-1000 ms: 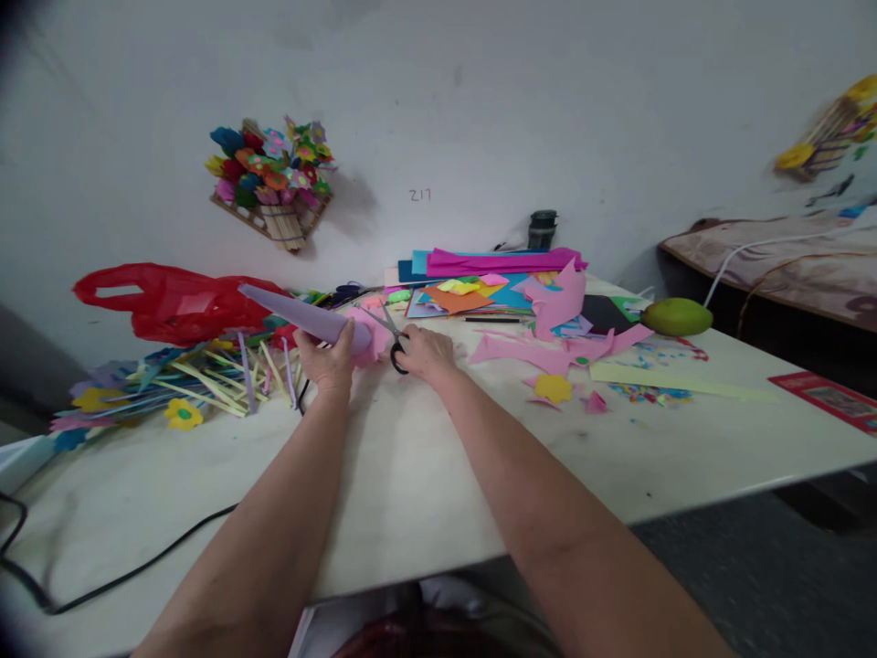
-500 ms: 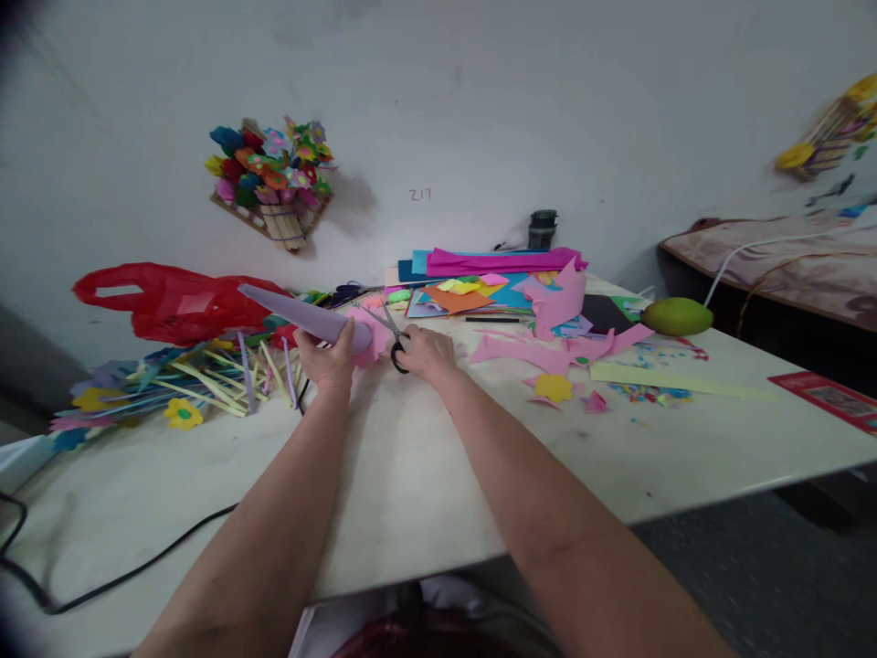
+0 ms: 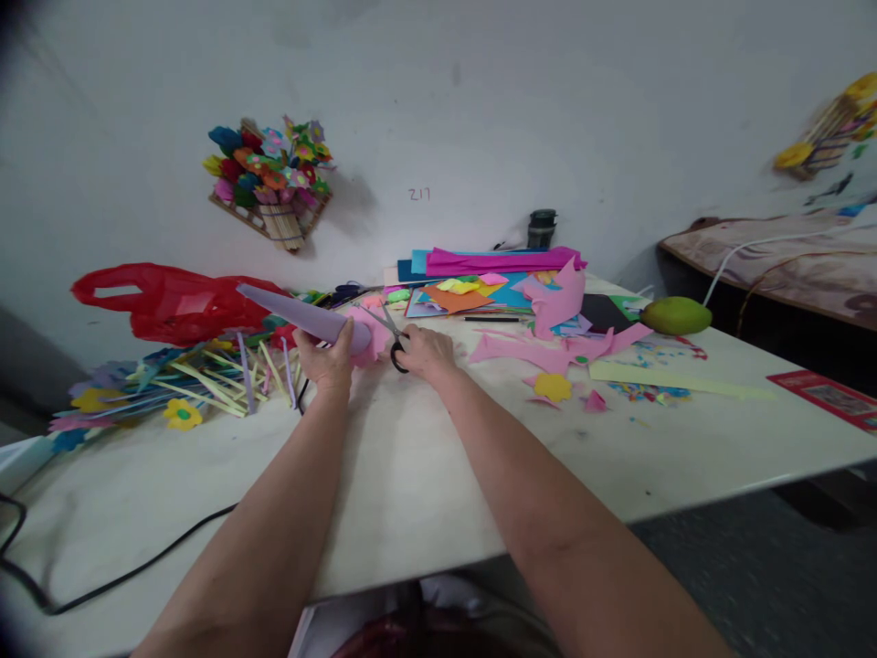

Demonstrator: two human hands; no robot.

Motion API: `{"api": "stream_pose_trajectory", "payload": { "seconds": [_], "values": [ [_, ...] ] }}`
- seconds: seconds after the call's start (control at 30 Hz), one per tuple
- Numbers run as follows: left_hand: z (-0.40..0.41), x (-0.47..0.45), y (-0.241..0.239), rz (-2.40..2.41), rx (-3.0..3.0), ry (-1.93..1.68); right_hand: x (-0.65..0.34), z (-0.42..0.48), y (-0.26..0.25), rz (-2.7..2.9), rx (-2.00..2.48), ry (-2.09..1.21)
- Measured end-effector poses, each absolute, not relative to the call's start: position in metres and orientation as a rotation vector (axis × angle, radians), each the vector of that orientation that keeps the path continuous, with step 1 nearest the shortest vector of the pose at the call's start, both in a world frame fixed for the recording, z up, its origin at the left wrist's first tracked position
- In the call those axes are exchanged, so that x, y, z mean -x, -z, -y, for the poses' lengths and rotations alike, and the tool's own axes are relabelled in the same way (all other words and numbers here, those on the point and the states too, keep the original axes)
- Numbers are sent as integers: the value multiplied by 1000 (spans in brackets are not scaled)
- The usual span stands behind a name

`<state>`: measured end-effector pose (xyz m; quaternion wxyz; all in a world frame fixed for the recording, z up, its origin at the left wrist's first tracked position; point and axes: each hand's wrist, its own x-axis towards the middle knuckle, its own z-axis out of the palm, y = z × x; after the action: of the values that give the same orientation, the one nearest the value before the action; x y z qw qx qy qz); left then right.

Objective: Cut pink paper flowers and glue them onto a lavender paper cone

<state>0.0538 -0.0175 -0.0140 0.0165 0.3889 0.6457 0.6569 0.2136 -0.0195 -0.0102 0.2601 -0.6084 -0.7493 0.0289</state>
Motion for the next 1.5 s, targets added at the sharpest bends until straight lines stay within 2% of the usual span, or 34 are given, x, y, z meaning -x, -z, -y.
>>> {"api": "stream_pose_trajectory", "payload": {
  "seconds": [0.73, 1.0, 1.23, 1.5],
  "values": [
    [13, -52, 18, -1929, -1198, -2131, -214, 17, 10, 2010, 1703, -70],
    [10, -50, 18, -1853, -1253, -2122, -221, 7, 15, 1782, 1677, -267],
    [1, -41, 23, -1684, -1559, -2016, -231, -3, 20, 1553, 1613, -492],
    [-1, -38, 25, -1454, -1678, -1923, -232, -7, 25, 1549, 1596, -540]
  ]
}}
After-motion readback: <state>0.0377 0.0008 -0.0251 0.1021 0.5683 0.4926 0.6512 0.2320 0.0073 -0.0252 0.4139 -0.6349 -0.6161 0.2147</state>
